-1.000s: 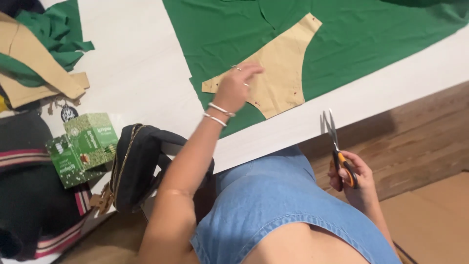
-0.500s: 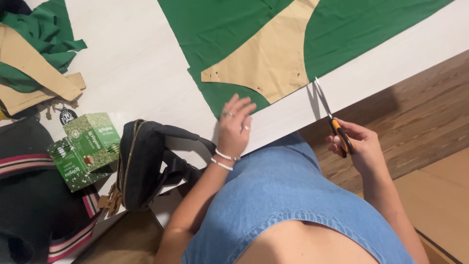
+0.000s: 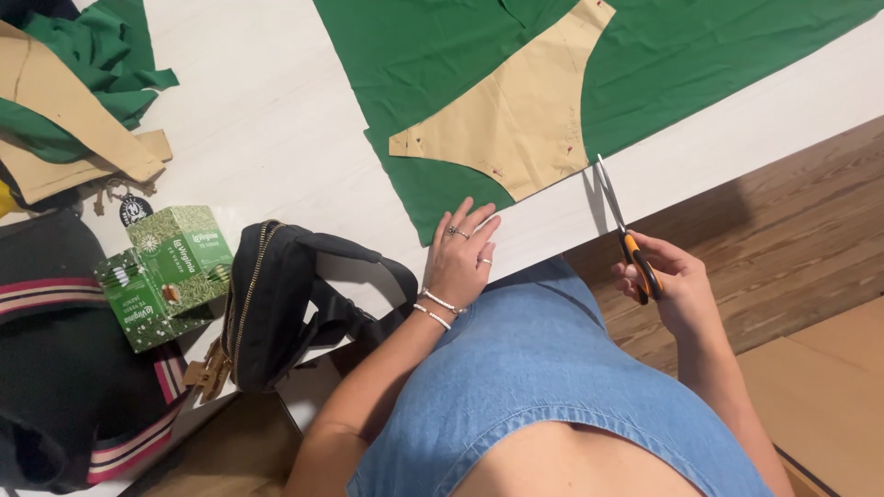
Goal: The person uses a pair of scissors to cut a piece of green fabric following the outline of a beige paper pattern. They carefully maneuver the scissors around the pattern's curves and corners, separating the fabric shape from the rest of the material.
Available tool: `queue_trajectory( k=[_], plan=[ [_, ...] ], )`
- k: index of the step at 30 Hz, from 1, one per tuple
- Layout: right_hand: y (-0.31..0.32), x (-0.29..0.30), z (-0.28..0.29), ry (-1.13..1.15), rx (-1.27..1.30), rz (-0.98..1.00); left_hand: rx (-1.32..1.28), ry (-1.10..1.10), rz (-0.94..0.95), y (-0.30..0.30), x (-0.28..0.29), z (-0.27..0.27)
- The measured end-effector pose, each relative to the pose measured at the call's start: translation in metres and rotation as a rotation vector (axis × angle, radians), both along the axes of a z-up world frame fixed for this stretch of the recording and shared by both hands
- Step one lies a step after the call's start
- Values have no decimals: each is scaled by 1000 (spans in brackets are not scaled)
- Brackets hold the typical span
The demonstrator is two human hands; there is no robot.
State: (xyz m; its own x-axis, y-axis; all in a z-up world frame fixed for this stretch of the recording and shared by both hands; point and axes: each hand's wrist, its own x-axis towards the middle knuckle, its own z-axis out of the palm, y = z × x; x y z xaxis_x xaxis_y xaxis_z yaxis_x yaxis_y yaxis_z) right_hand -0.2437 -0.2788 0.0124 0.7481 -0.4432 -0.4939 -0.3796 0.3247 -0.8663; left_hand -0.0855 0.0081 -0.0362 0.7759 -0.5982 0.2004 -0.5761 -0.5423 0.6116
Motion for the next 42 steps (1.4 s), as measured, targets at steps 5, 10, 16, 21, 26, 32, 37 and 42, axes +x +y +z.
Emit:
queue_trajectory(
  k=[5,10,16,21,26,32,37,42],
  plan=[
    [0,1,3,-5,-11,12,-6,3,7,0,-1,0],
    [1,2,4,-10,-30,29,-17,-10,12,0,0,-5],
    [2,3,4,-25,-28,29,-25,-12,22,-2,-1,-6],
    [4,4,8,-28,-38,26,-18,5,12,-1,-1,-2],
    [-1,2,4,-15,-44,28,-2,-4,10,-1,-2,0],
    [-7,3,-4,-25,-44,29,-24,-14,14,-2,-1,-4],
    [-6,12,1,-32,-31,13,-19,-19,15,-1,-2,-6],
    [-9,10,-8,-34,-26,17,-21,-15,15,0,-2,-5]
  ],
)
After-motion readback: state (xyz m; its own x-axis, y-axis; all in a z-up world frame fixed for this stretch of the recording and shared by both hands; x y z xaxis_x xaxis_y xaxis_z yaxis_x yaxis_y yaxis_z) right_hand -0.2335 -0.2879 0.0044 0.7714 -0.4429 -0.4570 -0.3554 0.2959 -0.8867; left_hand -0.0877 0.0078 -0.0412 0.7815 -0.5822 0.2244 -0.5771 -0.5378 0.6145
